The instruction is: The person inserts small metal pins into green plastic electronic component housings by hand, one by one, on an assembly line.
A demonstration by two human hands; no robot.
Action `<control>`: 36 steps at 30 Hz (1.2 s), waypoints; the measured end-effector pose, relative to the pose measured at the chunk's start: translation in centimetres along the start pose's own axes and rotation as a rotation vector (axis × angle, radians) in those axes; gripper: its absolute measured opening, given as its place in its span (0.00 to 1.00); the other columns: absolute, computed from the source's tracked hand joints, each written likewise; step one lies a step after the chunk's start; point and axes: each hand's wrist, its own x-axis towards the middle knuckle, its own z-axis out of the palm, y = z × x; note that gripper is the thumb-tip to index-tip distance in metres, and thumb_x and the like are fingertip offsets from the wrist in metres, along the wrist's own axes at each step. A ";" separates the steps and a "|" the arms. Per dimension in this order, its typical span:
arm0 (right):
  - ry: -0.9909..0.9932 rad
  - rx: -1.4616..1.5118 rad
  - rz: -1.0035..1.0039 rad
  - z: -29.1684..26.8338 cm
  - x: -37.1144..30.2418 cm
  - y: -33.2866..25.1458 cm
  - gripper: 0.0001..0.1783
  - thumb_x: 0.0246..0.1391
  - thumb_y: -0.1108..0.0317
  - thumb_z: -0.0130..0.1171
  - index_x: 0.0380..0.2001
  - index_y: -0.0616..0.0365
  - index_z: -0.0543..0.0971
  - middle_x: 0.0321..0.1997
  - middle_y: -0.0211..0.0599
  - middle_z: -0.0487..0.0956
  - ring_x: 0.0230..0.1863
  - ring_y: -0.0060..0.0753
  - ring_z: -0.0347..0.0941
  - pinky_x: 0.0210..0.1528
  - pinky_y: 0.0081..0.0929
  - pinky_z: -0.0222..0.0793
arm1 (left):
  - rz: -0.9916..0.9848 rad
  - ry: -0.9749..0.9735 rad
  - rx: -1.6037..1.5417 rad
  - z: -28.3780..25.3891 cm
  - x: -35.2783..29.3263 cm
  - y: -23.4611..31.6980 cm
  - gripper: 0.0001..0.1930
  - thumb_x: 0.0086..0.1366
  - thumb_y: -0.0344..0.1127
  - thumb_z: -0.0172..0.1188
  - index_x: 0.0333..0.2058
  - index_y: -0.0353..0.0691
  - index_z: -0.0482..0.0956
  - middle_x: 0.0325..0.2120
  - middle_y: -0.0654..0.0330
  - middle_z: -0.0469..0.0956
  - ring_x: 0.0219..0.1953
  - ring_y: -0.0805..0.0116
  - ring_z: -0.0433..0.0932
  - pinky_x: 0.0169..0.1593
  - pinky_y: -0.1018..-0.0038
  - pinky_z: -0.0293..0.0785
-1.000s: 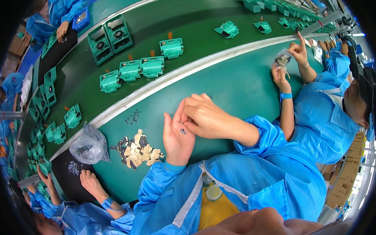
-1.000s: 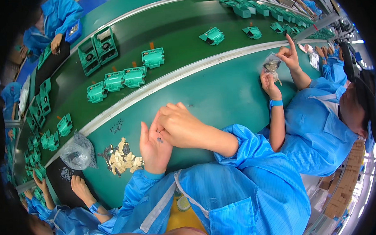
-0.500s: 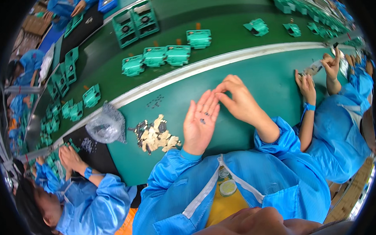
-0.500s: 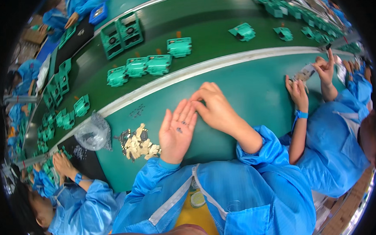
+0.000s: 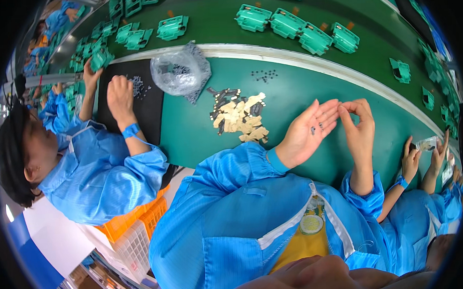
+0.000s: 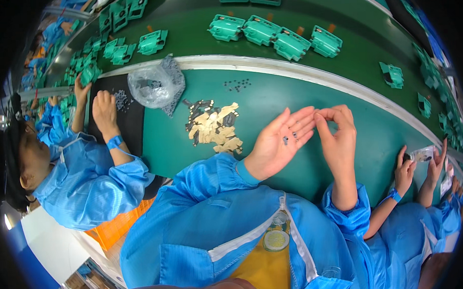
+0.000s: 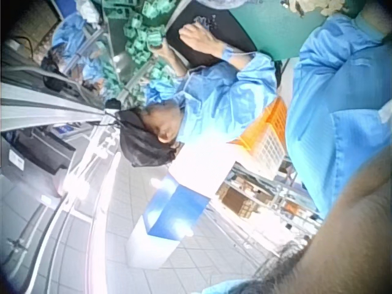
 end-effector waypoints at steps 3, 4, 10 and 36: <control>-0.012 -0.078 -0.121 0.3 0.2 0.0 0.04 0.50 0.78 0.61 0.30 0.65 0.79 0.32 0.42 0.74 0.38 0.41 0.71 0.42 0.32 0.67 | -0.009 -0.013 -0.007 -0.3 -0.1 0.2 0.33 0.75 0.52 0.38 0.66 0.30 0.54 0.69 0.49 0.53 0.72 0.60 0.50 0.73 0.64 0.43; -0.001 -0.099 -0.119 0.3 0.3 0.0 0.04 0.50 0.78 0.61 0.30 0.65 0.79 0.32 0.42 0.74 0.38 0.41 0.71 0.42 0.32 0.67 | -0.003 -0.020 -0.004 -0.4 -0.1 0.1 0.33 0.75 0.53 0.38 0.67 0.30 0.53 0.69 0.48 0.52 0.72 0.60 0.49 0.73 0.64 0.42; -0.111 -0.147 -0.163 0.8 0.8 -0.7 0.04 0.51 0.77 0.60 0.31 0.64 0.76 0.33 0.44 0.72 0.39 0.45 0.68 0.44 0.37 0.65 | 0.030 0.025 -0.005 0.1 -0.6 0.4 0.33 0.75 0.52 0.36 0.67 0.30 0.54 0.69 0.49 0.53 0.72 0.61 0.49 0.73 0.65 0.42; -0.237 -0.506 -0.951 13.1 16.0 -1.5 0.03 0.51 0.74 0.54 0.31 0.60 0.73 0.62 0.43 0.70 0.66 0.44 0.63 0.63 0.48 0.58 | 0.012 0.096 -0.061 0.9 -0.9 1.2 0.30 0.75 0.49 0.38 0.65 0.31 0.57 0.66 0.50 0.59 0.70 0.61 0.56 0.71 0.67 0.50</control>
